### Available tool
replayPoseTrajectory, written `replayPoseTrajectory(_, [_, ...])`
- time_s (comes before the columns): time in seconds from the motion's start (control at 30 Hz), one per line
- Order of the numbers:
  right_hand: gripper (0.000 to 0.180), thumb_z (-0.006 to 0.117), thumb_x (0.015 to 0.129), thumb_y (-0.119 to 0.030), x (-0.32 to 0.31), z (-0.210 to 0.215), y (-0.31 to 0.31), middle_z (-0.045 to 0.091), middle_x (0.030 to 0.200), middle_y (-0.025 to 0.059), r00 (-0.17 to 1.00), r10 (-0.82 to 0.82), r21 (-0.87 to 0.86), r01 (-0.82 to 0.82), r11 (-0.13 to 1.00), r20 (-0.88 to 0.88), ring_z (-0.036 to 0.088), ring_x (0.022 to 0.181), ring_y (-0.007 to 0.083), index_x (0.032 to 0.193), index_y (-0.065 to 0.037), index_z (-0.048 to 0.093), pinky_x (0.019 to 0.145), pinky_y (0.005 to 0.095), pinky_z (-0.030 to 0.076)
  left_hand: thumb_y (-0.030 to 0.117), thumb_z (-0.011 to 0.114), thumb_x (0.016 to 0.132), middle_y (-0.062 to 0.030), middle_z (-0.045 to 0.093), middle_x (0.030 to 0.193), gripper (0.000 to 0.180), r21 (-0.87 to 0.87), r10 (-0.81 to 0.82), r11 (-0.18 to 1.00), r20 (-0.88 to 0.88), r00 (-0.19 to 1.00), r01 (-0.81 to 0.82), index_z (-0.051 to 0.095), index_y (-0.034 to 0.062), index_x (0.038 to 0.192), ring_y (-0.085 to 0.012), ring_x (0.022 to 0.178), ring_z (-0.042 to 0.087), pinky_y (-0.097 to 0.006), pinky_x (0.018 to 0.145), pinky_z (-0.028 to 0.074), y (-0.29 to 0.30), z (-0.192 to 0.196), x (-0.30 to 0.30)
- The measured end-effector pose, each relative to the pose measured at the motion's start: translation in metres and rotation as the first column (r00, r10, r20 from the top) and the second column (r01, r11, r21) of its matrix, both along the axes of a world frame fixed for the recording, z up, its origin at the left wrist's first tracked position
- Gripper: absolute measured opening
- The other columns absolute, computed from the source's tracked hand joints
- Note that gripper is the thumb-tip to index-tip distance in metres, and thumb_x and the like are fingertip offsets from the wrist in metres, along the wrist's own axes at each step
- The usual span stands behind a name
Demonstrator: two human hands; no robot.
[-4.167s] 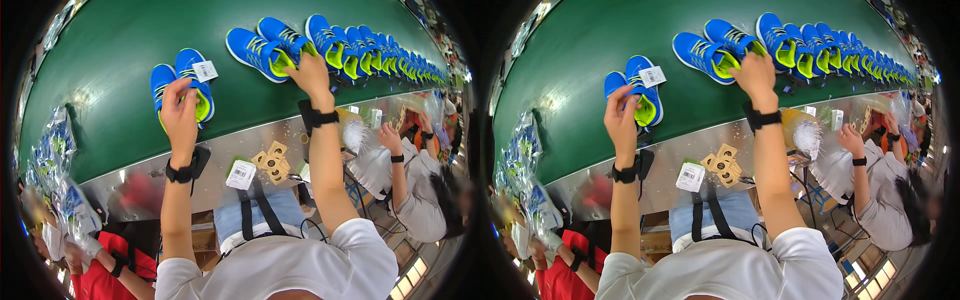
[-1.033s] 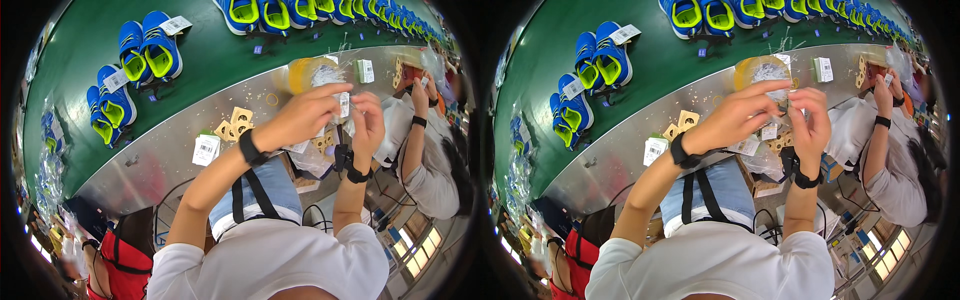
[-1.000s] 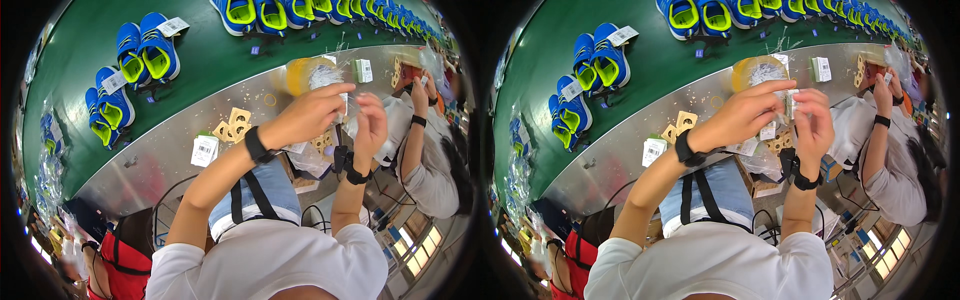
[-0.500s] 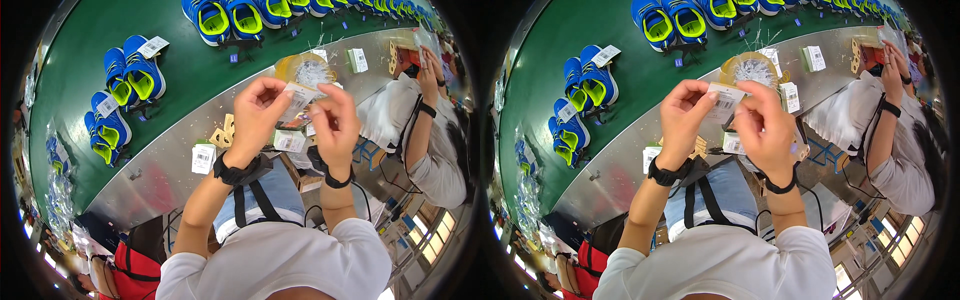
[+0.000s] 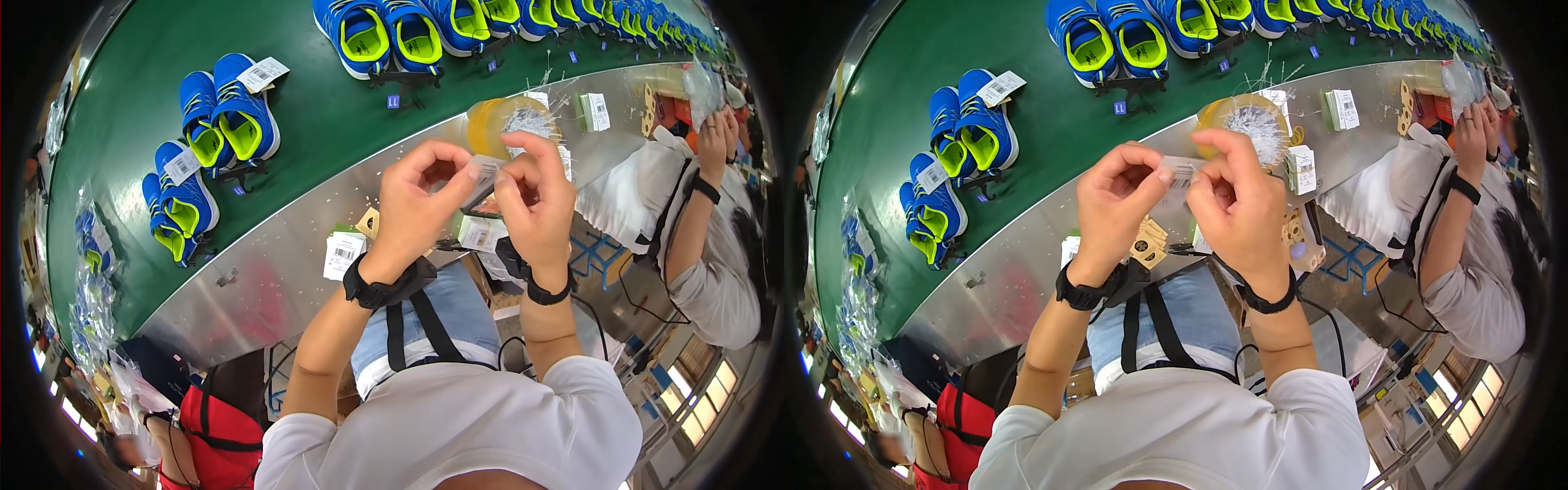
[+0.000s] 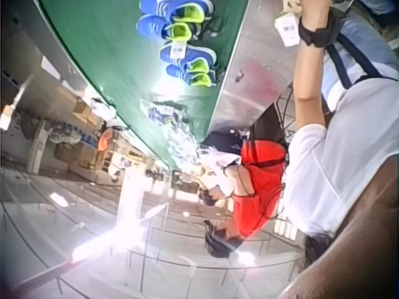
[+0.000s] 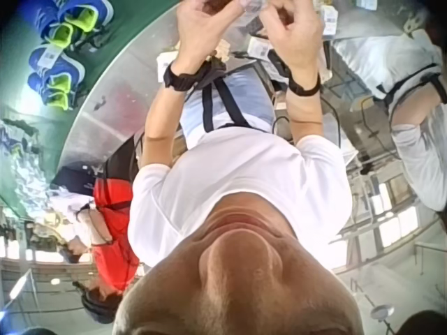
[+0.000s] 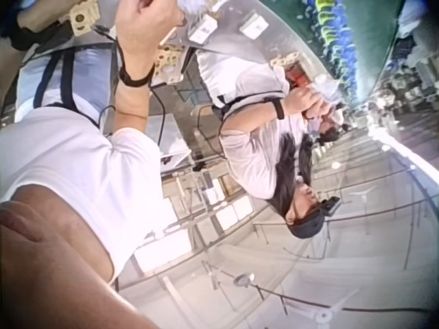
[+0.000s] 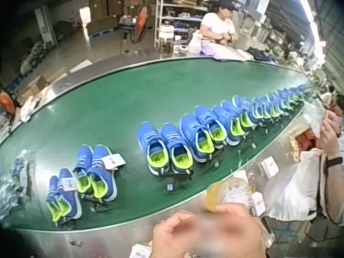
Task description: The recorder is attaching various product tags and labels to blue athletic shoes on a factory assembly line.
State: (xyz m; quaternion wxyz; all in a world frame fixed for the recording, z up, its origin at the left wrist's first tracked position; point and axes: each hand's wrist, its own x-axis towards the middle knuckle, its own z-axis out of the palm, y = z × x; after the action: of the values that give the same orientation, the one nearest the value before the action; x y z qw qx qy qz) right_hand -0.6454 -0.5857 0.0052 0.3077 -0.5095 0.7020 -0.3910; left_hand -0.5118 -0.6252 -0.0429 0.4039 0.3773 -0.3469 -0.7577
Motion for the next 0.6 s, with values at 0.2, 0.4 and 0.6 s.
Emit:
replayPoseTrajectory(0.2, [0.018,0.051,0.091,-0.004,0.0,-0.004,-0.006,0.055,0.073,-0.0017,0.918,-0.057,0.252,-0.048,0.967,0.393,0.045,0.065,0.0025,0.107,-0.001,0.059,0.058,0.0199,0.037,0.0,0.067,0.064,-0.0056,0.059,0.089,0.025,-0.905,0.373,0.299,0.402,0.836,0.302,0.062,0.0057,0.088,-0.024,0.085,0.059,-0.035,0.071,0.05,-0.027,-0.004,0.023])
replayPoseTrajectory(0.4, [0.01,0.06,0.087,-0.007,0.003,-0.044,-0.011,0.058,0.08,0.0011,0.995,0.077,0.045,-0.074,0.996,-0.059,0.052,0.068,0.0085,0.096,-0.005,0.061,0.06,0.022,0.041,0.013,0.07,0.068,-0.0063,0.061,0.089,0.021,-0.801,0.281,0.192,0.598,0.75,0.567,0.064,0.0079,0.088,-0.0245,0.078,0.059,-0.036,0.066,0.048,-0.034,-0.015,0.039])
replayPoseTrajectory(0.6, [0.01,0.062,0.084,-0.005,0.009,-0.046,-0.022,0.066,0.102,0.0051,0.999,0.029,0.009,-0.028,1.0,-0.035,0.055,0.063,0.0119,0.093,-0.004,0.062,0.052,0.0232,0.04,0.034,0.066,0.08,-0.0045,0.063,0.099,0.03,-0.68,0.443,0.353,0.726,0.525,0.643,0.063,0.0116,0.1,-0.0276,0.078,0.06,-0.035,0.066,0.046,-0.087,-0.053,0.016])
